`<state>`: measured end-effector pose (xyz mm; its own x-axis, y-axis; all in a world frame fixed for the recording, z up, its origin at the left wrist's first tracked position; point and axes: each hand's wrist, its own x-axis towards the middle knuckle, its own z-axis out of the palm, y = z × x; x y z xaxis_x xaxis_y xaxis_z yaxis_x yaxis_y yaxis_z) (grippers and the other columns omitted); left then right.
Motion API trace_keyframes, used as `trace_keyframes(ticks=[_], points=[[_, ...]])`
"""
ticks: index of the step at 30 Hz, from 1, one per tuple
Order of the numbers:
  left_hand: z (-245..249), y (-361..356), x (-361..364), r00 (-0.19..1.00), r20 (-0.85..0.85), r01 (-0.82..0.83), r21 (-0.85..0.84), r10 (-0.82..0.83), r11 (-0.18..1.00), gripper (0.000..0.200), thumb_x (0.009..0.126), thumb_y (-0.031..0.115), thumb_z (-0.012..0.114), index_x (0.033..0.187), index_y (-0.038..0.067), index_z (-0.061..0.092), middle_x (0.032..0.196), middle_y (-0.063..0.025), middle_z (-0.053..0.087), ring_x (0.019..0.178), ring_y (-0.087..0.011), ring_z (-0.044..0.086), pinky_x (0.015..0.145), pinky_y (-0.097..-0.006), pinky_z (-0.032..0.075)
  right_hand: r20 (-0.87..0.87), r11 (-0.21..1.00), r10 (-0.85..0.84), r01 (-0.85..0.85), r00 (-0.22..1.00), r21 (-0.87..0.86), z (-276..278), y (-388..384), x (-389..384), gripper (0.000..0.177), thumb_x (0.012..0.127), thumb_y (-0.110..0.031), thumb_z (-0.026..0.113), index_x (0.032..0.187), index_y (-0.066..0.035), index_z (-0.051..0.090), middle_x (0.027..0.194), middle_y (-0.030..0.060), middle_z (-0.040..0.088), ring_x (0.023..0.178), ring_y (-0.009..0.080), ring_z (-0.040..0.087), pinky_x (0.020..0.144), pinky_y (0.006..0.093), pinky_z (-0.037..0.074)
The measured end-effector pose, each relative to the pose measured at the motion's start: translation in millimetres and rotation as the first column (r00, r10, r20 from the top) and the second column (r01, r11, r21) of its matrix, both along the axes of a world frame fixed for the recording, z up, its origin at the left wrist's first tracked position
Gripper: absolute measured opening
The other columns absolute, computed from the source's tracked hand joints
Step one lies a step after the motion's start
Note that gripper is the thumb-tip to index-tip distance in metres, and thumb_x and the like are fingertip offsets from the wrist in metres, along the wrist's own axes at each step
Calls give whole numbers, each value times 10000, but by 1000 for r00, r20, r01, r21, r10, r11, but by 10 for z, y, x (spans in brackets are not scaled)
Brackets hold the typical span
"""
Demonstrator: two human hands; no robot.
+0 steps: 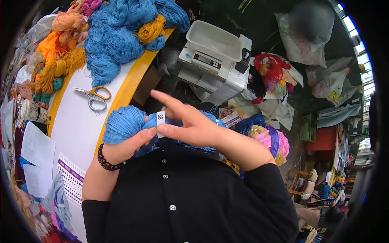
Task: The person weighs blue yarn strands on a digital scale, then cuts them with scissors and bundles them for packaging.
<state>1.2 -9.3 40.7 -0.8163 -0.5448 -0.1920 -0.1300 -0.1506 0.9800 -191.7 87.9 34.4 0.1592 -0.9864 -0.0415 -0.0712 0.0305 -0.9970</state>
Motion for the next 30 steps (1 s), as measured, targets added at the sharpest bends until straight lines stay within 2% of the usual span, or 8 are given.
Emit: trace_keyframes(ticks=[5, 8, 10, 15, 19, 21, 26, 30], points=[[74, -93, 57, 993, 10, 115, -12, -115, 993, 183, 825, 207, 679, 816, 27, 645, 587, 6, 564, 464, -37, 459, 431, -185, 339, -372, 990, 33, -82, 928, -118, 107, 13, 30, 296, 899, -226, 626, 1101, -19, 561, 768, 90, 605, 661, 219, 581, 607, 322, 439], [117, -59, 41, 993, 15, 111, 117, -114, 987, 199, 847, 236, 656, 811, 41, 644, 582, -2, 568, 455, -38, 452, 427, -183, 332, -525, 829, -313, -42, 791, -558, 109, 88, 146, 122, 766, -106, 673, 845, -54, 594, 766, 92, 590, 637, 322, 563, 548, 358, 454], [118, -11, 15, 990, 80, 71, 435, -117, 898, 208, 870, 250, 631, 816, 50, 640, 577, -11, 569, 444, -40, 445, 419, -178, 322, -567, 666, -480, -143, 669, -732, 39, 107, 149, 176, 649, -93, 663, 817, -76, 614, 724, 58, 565, 554, 230, 536, 472, 325, 415], [-4, 42, 23, 999, -43, 33, 507, -13, 861, 89, 858, 147, 652, 858, 58, 653, 714, 2, 617, 598, -59, 530, 529, -199, 396, -504, 366, -735, -361, 453, -858, -16, 110, 79, 365, 580, -167, 659, 930, -62, 660, 767, 23, 586, 524, 133, 480, 427, 256, 345], [-43, 145, -3, 987, -138, -71, 101, 84, 992, 46, 843, 84, 641, 869, 47, 647, 773, -6, 626, 691, -111, 568, 639, -257, 438, -530, 403, -721, -353, 446, -844, -47, 161, 70, 407, 613, -174, 697, 1000, -53, 664, 794, 35, 608, 531, 142, 493, 437, 265, 353], [-31, 133, -33, 986, -166, -113, -536, 26, 837, 19, 832, 76, 631, 847, 70, 640, 755, -36, 618, 694, -174, 576, 664, -302, 435, -470, 517, -637, -114, 611, -849, -83, 150, 112, 393, 686, -176, 723, 1048, -39, 655, 800, 55, 622, 531, 173, 514, 447, 278, 370], [-53, 215, -60, 993, -47, -98, -843, 109, 529, 45, 827, 68, 596, 801, 99, 616, 758, -74, 610, 700, -274, 572, 654, -381, 428, -326, 823, -423, 209, 845, -528, -117, 154, 197, 263, 800, -166, 705, 1014, -25, 646, 794, 98, 622, 716, 273, 602, 638, 353, 485], [-89, 261, -101, 995, 17, -29, -886, 95, 463, 25, 825, 88, 600, 821, 88, 625, 759, -87, 612, 664, -277, 579, 611, -375, 441, -170, 849, -423, 324, 890, -417, -188, 174, 237, 164, 801, -107, 692, 948, -41, 661, 796, 97, 628, 727, 273, 606, 631, 344, 474]])
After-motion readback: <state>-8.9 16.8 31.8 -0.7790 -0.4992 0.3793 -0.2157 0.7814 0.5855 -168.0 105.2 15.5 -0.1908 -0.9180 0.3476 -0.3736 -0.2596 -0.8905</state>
